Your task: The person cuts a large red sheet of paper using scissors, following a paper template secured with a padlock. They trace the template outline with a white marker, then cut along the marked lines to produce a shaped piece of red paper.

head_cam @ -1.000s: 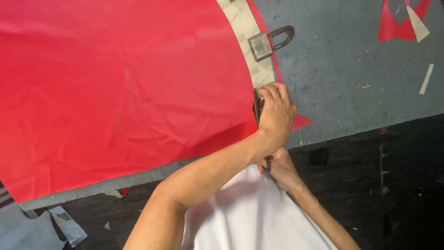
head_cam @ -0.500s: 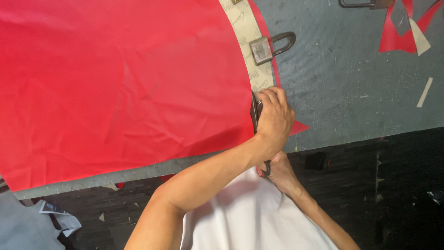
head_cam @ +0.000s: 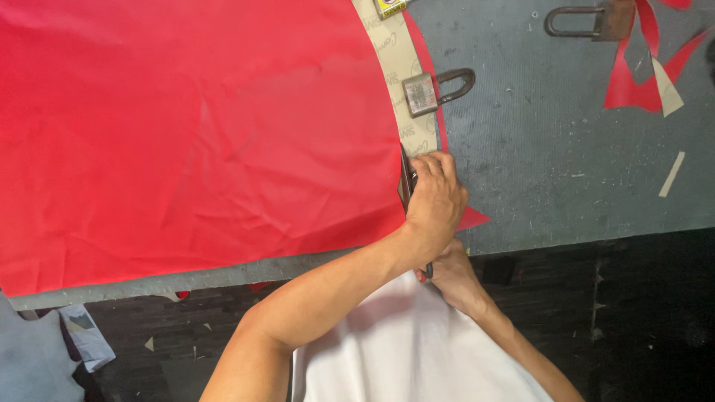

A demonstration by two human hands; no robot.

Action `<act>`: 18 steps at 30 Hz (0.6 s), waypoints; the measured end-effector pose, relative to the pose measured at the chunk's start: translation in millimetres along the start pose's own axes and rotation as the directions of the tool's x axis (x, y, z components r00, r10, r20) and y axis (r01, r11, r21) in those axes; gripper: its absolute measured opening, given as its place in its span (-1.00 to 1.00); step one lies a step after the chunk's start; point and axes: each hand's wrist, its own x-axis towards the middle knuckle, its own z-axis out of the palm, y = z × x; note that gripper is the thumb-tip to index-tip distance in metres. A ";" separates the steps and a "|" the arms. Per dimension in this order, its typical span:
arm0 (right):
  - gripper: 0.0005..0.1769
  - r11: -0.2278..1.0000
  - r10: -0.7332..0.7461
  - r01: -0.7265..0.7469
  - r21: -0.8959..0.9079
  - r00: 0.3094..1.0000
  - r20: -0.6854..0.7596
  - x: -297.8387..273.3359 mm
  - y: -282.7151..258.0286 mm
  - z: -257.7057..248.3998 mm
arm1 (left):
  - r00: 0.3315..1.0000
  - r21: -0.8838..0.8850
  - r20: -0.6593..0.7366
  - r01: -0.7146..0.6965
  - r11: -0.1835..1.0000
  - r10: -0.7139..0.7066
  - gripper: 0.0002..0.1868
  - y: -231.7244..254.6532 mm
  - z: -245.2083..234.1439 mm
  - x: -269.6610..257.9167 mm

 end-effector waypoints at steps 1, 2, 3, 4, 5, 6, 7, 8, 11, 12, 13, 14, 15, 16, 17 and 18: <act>-0.80 1.000 0.009 -0.009 0.004 1.000 0.004 0.0 -3.9 0.3 | 1.000 -0.019 0.009 -0.002 1.000 0.002 -0.44 -0.5 0.7 0.1; -0.82 1.000 0.015 -0.015 0.008 1.000 0.006 1.0 -9.3 -0.2 | 1.000 -0.036 0.015 -0.005 0.999 0.006 -0.46 -0.9 0.8 1.5; -0.83 1.000 0.021 -0.022 0.012 1.000 0.007 3.0 -14.8 -0.3 | 1.000 -0.054 0.021 -0.008 0.999 0.009 -0.48 -1.5 1.2 3.1; -0.83 0.999 0.040 -0.040 0.006 0.999 -0.010 2.9 -19.1 -0.2 | 1.000 -0.036 0.001 0.001 0.999 -0.001 -0.51 -0.2 1.8 3.5; -0.84 0.998 0.059 -0.059 0.001 0.998 -0.027 4.2 -23.6 0.3 | 1.000 -0.018 -0.019 0.011 1.000 -0.011 -0.53 0.6 2.5 4.1; -0.85 0.997 0.075 -0.075 -0.005 0.996 -0.041 6.3 -28.3 1.2 | 0.999 0.001 -0.041 0.024 1.000 -0.024 -0.56 -0.1 3.3 4.8; -0.85 0.997 0.075 -0.076 -0.018 0.997 -0.031 3.4 -32.0 1.7 | 1.000 -0.016 -0.024 0.005 1.000 -0.005 -0.55 0.5 3.3 4.7; -0.86 0.997 0.072 -0.073 -0.032 0.997 -0.018 2.2 -36.1 2.3 | 1.000 -0.031 -0.010 -0.011 0.999 0.010 -0.55 -0.6 3.1 5.5; -0.85 0.996 0.050 -0.049 -0.069 0.999 0.014 -0.1 -46.7 3.0 | 1.000 -0.053 -0.020 -0.009 0.999 0.008 -0.57 -3.6 1.6 6.7; -0.84 0.996 0.038 -0.036 -0.081 0.999 0.022 -0.2 -49.9 2.7 | 0.999 -0.055 -0.035 -0.002 0.999 0.000 -0.58 -4.8 0.6 7.8; -0.85 0.996 0.061 -0.059 -0.062 0.998 0.016 -2.0 -52.0 3.5 | 0.999 -0.058 -0.024 -0.024 0.998 0.023 -0.57 -4.6 -0.8 7.0; -0.85 0.996 0.077 -0.076 -0.045 0.997 0.016 0.3 -55.6 4.4 | 0.999 -0.058 -0.015 -0.040 0.998 0.040 -0.57 -6.7 -2.5 7.6; -0.85 0.995 0.093 -0.093 -0.028 0.995 0.017 3.9 -59.9 4.0 | 0.998 -0.058 -0.007 -0.056 0.997 0.056 -0.57 -9.3 -4.3 10.0; -0.85 0.996 0.083 -0.082 -0.038 0.996 0.037 4.0 -61.5 4.2 | 0.999 -0.068 0.000 -0.046 0.997 0.046 -0.58 -9.4 -5.0 10.1; -0.85 0.996 0.073 -0.070 -0.049 0.996 0.058 5.9 -63.4 3.9 | 0.999 -0.079 0.006 -0.036 0.996 0.037 -0.60 -9.9 -5.2 11.0; -0.85 0.997 0.062 -0.057 -0.059 0.995 0.080 7.5 -65.4 3.1 | 1.000 -0.089 0.013 -0.025 0.996 0.026 -0.61 -10.6 -5.5 12.3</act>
